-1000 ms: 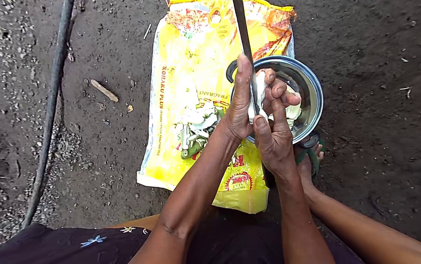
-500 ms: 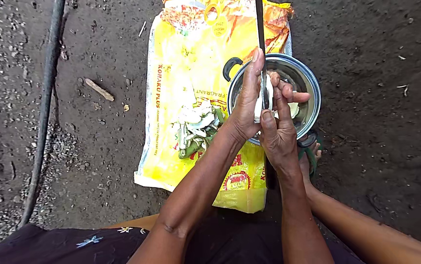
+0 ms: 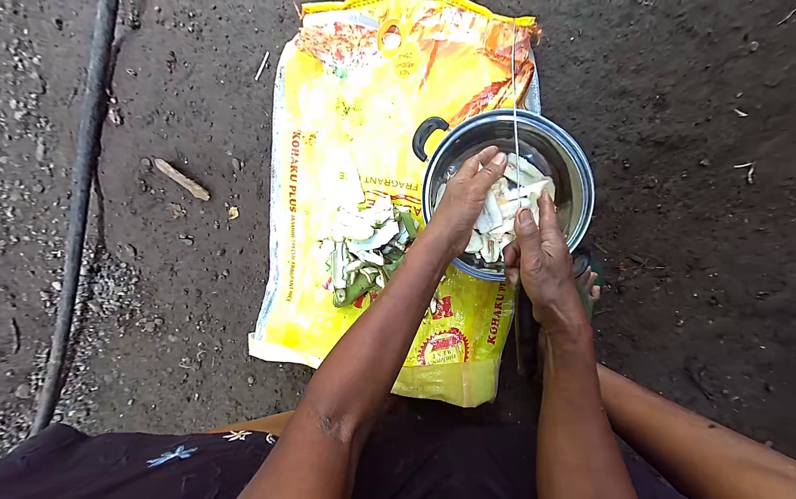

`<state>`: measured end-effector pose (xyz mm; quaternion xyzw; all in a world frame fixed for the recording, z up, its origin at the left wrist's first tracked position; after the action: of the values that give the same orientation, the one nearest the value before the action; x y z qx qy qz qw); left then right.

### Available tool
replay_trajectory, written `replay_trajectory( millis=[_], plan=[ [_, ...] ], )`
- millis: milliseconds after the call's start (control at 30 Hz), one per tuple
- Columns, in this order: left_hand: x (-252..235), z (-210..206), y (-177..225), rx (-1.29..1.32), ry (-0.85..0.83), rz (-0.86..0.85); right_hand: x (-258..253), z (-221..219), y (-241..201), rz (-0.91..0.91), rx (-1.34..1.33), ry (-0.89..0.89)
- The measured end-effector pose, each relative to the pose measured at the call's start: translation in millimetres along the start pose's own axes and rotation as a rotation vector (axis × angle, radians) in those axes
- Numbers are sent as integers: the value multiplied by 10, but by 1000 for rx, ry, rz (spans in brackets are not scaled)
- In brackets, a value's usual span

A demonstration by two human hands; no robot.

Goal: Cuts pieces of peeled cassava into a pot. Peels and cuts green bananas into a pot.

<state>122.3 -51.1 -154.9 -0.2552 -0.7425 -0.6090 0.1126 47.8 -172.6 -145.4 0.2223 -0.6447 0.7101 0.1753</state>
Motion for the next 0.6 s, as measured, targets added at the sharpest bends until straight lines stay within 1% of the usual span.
replay_trajectory(
  millis=[67,133,300,367,433,467,600],
  plan=[
    [-5,20,59,-116,32,-18,-13,20,25,-9,25,16],
    [-5,59,117,-155,58,-12,-14,43,23,-4,52,31],
    [40,141,230,16,127,-8,25,32,-26,38,120,81],
    [78,116,349,-30,97,17,45,21,-45,44,144,77],
    [115,107,540,-180,42,43,59,7,-67,61,144,91],
    [134,118,667,-306,8,51,68,4,-92,73,147,86],
    [251,195,1267,-962,-226,50,95,19,-169,127,157,85]
  ],
)
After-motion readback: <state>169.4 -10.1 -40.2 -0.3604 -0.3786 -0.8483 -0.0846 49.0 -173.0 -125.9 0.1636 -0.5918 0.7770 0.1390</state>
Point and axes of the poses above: each hand's wrist, its own x-axis away from the middle knuckle, its own z-axis out of the back of the hand, y = z × x, the point moved 7 cm from there along -x, towards the middle knuckle, and after that the axes turned 6 degrees about -y, right-handed, at the moved point
